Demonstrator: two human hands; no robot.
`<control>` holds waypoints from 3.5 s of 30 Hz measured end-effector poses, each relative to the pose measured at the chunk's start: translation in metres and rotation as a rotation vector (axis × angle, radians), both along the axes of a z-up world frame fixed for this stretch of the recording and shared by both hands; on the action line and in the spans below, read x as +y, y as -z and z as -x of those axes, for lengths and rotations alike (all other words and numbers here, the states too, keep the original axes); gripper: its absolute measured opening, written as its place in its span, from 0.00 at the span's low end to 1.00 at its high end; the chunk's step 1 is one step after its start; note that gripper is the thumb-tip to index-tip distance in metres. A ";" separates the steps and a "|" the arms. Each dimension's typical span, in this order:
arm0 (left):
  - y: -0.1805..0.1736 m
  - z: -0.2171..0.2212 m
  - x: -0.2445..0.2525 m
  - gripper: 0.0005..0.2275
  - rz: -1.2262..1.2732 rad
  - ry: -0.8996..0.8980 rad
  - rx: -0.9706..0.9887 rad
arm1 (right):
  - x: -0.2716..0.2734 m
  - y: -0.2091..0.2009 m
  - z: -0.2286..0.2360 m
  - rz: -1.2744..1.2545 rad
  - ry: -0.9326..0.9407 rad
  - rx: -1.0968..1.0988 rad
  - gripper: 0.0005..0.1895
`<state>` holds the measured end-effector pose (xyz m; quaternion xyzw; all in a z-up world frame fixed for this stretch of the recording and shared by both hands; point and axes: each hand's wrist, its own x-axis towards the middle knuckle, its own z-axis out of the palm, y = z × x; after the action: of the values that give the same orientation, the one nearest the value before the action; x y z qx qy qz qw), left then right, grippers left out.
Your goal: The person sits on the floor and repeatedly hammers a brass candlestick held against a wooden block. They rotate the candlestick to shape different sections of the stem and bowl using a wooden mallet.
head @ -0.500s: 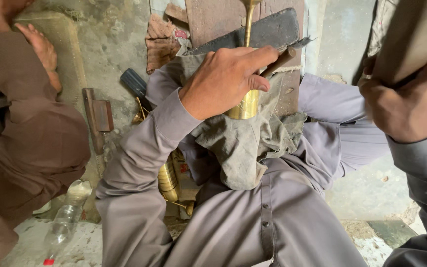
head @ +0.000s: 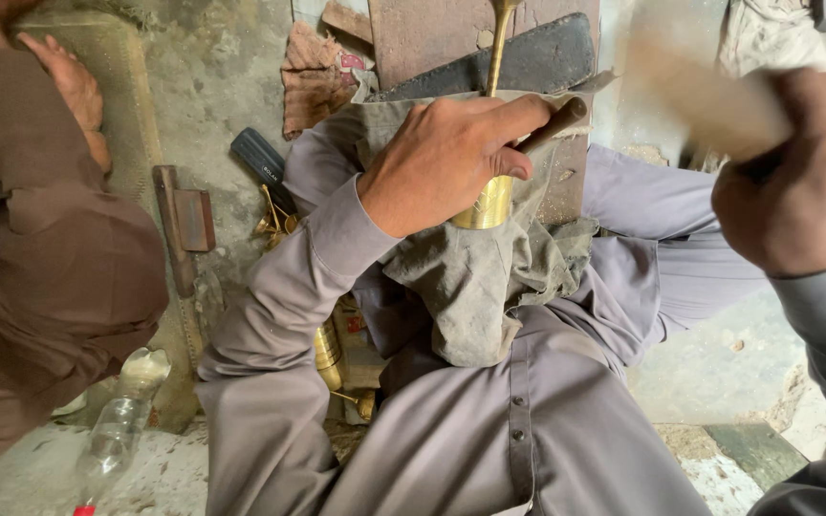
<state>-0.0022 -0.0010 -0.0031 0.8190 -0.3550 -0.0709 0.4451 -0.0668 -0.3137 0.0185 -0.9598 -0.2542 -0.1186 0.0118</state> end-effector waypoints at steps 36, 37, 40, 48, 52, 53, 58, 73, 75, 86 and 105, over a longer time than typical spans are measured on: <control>0.016 0.017 0.005 0.13 -0.006 -0.079 0.028 | 0.031 -0.039 -0.021 -0.287 0.074 0.233 0.21; 0.017 0.018 0.007 0.14 -0.001 -0.103 0.029 | 0.032 -0.041 -0.021 -0.275 0.074 0.236 0.21; 0.015 0.025 0.013 0.14 0.028 -0.169 0.001 | 0.035 -0.048 -0.020 -0.235 0.076 0.239 0.22; 0.020 0.039 0.012 0.18 0.106 -0.300 0.037 | 0.044 -0.059 -0.018 -0.356 0.096 0.313 0.16; 0.019 0.048 0.012 0.14 0.120 -0.352 0.005 | 0.047 -0.068 -0.014 -0.225 0.096 0.336 0.20; 0.019 0.052 0.012 0.13 0.082 -0.375 0.065 | 0.048 -0.071 -0.011 -0.209 0.104 0.338 0.20; 0.018 0.067 0.015 0.10 0.229 -0.456 0.120 | 0.047 -0.080 -0.003 -0.278 0.067 0.353 0.25; 0.057 0.093 0.012 0.08 0.082 -0.586 -0.267 | 0.069 -0.096 -0.012 -0.330 -0.012 0.288 0.22; 0.059 0.096 0.009 0.12 0.063 -0.622 -0.171 | 0.087 -0.109 -0.018 -0.142 -0.042 0.230 0.23; 0.058 0.094 0.011 0.11 0.189 -0.583 0.019 | 0.081 -0.113 -0.001 -0.104 0.028 0.269 0.27; 0.014 0.047 0.009 0.11 0.248 -0.371 0.175 | 0.024 -0.059 0.008 -0.451 0.121 0.290 0.27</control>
<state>-0.0491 0.0077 -0.0169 0.8001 -0.1643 -0.0143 0.5768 -0.0747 -0.2900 0.0778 -0.9533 -0.1590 -0.0339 0.2544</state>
